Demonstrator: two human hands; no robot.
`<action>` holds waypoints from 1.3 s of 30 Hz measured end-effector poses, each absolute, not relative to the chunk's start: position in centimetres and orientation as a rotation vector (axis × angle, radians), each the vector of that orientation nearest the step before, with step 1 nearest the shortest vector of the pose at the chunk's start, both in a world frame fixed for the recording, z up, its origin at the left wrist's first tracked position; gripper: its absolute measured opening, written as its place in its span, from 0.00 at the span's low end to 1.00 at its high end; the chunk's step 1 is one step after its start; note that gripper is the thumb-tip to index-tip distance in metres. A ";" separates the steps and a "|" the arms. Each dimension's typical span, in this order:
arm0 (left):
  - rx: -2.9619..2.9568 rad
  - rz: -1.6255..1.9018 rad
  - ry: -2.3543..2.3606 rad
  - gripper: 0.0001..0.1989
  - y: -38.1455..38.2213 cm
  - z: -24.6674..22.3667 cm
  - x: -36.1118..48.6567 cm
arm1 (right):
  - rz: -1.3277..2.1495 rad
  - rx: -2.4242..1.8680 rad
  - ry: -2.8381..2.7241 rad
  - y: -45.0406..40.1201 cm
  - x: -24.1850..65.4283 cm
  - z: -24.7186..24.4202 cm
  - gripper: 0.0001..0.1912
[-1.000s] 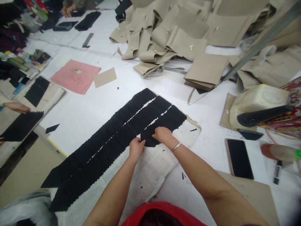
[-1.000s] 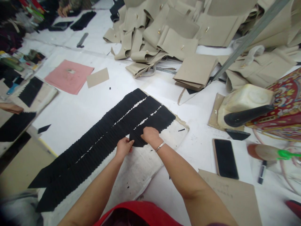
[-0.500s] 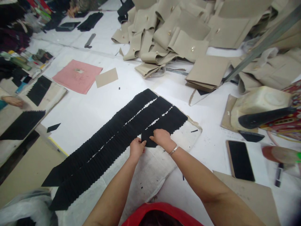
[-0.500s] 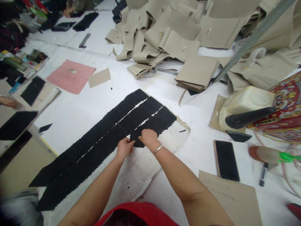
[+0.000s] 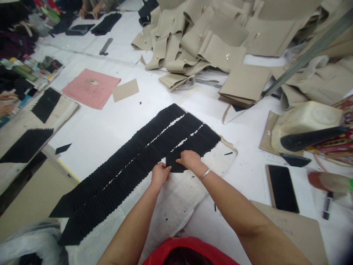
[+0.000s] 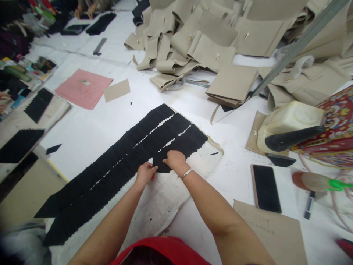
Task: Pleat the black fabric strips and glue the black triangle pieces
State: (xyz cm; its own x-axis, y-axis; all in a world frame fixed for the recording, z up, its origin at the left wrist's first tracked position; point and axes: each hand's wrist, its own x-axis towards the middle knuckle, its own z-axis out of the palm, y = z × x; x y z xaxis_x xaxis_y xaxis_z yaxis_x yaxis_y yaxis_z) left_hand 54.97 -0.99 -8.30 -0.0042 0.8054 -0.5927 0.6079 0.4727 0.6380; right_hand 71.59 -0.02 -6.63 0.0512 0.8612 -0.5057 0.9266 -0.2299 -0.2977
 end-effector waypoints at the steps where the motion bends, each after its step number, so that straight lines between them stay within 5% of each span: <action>1: 1.208 0.235 1.699 0.08 -1.0 -8.3 55.0 | -0.926 2.193 1.871 0.0 71.6 -6.6 0.20; 39: 1.284 0.270 1.703 0.07 -1.7 -9.0 54.7 | -0.838 2.232 1.859 -0.5 71.0 -6.3 0.21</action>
State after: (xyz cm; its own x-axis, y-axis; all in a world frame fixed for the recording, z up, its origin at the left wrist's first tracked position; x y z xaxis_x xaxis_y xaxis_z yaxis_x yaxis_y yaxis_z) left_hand 54.65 -1.71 -9.01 0.0045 0.8373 -0.5467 0.6271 0.4234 0.6538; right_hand 71.04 -0.55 -6.35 0.0935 0.8721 -0.4803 0.9375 -0.2395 -0.2524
